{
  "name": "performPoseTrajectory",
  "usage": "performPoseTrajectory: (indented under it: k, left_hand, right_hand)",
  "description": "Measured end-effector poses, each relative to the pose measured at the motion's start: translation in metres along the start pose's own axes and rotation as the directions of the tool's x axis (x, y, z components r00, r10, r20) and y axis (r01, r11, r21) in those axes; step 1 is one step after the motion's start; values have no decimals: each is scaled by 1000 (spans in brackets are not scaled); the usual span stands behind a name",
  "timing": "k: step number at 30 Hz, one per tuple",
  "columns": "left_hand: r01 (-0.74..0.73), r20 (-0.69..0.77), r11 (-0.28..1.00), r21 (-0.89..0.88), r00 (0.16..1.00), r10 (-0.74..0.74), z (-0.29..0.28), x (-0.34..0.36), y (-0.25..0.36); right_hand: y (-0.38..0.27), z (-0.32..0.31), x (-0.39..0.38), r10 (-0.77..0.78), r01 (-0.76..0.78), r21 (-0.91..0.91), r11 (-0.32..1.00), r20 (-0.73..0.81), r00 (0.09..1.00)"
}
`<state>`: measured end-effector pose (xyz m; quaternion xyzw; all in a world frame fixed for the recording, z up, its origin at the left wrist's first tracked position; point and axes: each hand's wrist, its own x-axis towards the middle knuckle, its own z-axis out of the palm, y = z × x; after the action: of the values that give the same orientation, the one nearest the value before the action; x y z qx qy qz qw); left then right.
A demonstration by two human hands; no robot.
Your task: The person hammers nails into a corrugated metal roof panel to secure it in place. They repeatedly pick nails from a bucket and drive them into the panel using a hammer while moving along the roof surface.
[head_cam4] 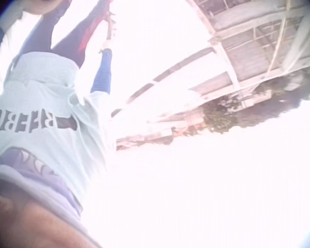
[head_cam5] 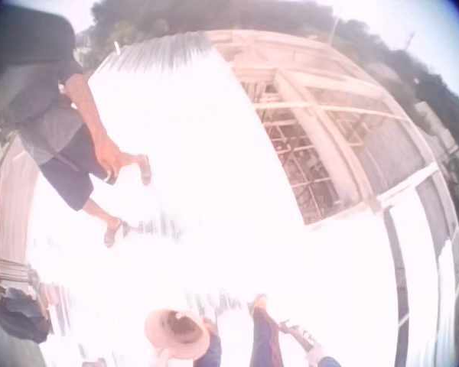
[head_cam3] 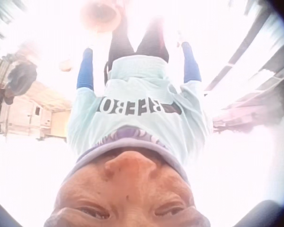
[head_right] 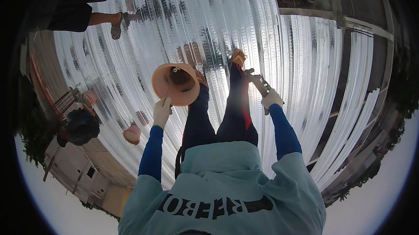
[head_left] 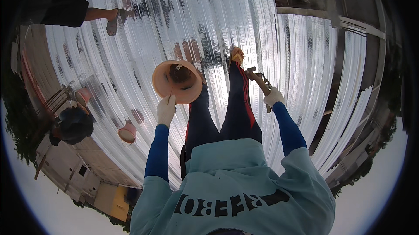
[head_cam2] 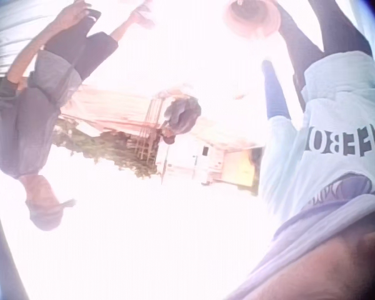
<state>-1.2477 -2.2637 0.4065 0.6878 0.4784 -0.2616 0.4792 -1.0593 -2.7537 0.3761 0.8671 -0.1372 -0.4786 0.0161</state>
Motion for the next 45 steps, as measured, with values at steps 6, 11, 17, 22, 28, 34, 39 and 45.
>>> performPoseTrajectory:
  k: [6,11,17,22,28,34,39,45]
  left_hand:
    - [45,-17,988,-148,999,-48,84,3,68]
    - [153,-32,960,-234,986,-165,139,-1,80]
    - [251,-40,893,-374,958,-286,183,1,97]
    - [280,25,858,-432,954,-298,216,-4,84]
    - [347,58,827,-442,931,-360,224,-20,56]
    - [360,90,740,-569,921,-378,202,-33,46]
    - [368,128,762,-533,925,-357,195,-37,35]
    - [309,58,792,-527,943,-329,220,-21,23]
  right_hand:
    - [-109,-43,197,-191,192,-121,974,18,981]
    - [-143,-55,287,-206,205,-169,964,7,978]
    - [-152,-40,320,-284,279,-224,934,11,959]
    - [-237,-1,276,-509,513,-236,825,83,857]
    - [-334,29,220,-688,687,-317,654,128,714]
    - [-303,5,211,-537,540,-432,722,141,832]
    - [-166,-28,250,-308,282,-475,834,25,951]
    - [-35,-60,228,-73,53,-466,883,-25,997]
